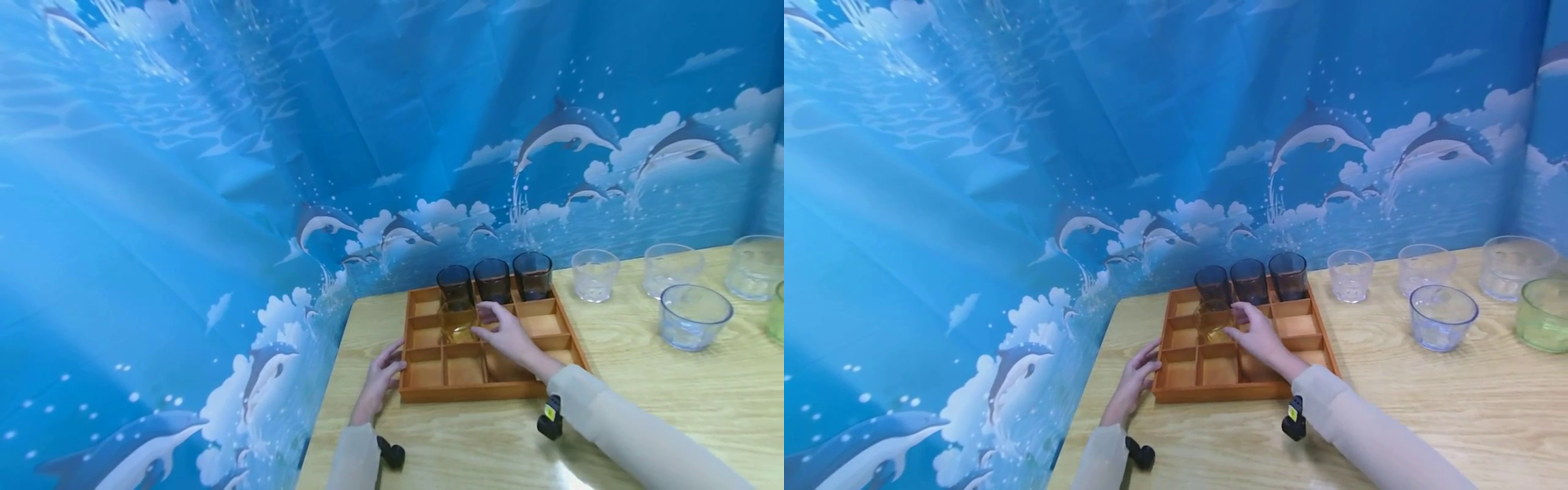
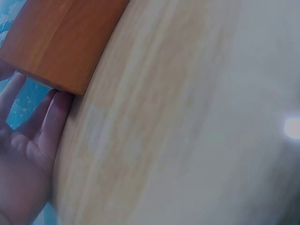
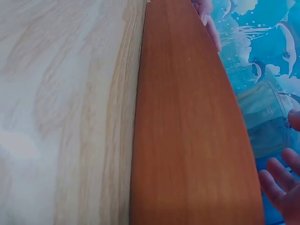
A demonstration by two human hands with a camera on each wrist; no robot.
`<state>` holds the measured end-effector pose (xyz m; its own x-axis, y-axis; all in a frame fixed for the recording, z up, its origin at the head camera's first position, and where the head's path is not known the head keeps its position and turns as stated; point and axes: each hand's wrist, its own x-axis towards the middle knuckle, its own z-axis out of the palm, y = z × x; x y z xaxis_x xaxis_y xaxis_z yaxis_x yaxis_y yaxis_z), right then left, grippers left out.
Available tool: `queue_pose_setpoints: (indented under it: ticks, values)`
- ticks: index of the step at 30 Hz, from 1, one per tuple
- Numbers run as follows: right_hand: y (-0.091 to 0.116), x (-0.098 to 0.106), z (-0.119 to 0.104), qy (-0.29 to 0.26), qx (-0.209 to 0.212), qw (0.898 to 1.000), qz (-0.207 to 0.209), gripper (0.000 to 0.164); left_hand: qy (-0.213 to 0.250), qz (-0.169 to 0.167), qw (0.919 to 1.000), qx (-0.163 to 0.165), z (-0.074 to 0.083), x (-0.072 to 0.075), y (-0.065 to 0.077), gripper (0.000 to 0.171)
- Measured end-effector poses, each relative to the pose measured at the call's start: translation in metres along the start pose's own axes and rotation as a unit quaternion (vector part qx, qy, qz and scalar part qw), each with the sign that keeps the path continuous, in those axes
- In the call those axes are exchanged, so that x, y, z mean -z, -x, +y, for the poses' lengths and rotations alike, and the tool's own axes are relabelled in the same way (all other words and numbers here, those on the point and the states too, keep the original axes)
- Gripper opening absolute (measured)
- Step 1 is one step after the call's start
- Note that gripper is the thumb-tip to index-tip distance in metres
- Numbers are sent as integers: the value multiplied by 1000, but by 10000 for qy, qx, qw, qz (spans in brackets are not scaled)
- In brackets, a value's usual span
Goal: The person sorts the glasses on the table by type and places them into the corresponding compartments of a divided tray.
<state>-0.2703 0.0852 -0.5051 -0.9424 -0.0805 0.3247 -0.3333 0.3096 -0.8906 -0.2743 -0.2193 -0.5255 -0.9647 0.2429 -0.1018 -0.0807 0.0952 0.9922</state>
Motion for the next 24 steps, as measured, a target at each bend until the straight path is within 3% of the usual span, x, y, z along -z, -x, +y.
queue_pose_setpoints:
  ticks: [14,24]
  values:
    - [21,23,-6,287,144,9995,-40,37,-64,43,9999,83,-2,1,0,49]
    - [31,40,-9,403,531,9967,459,34,-42,58,10000,41,-2,1,-1,49]
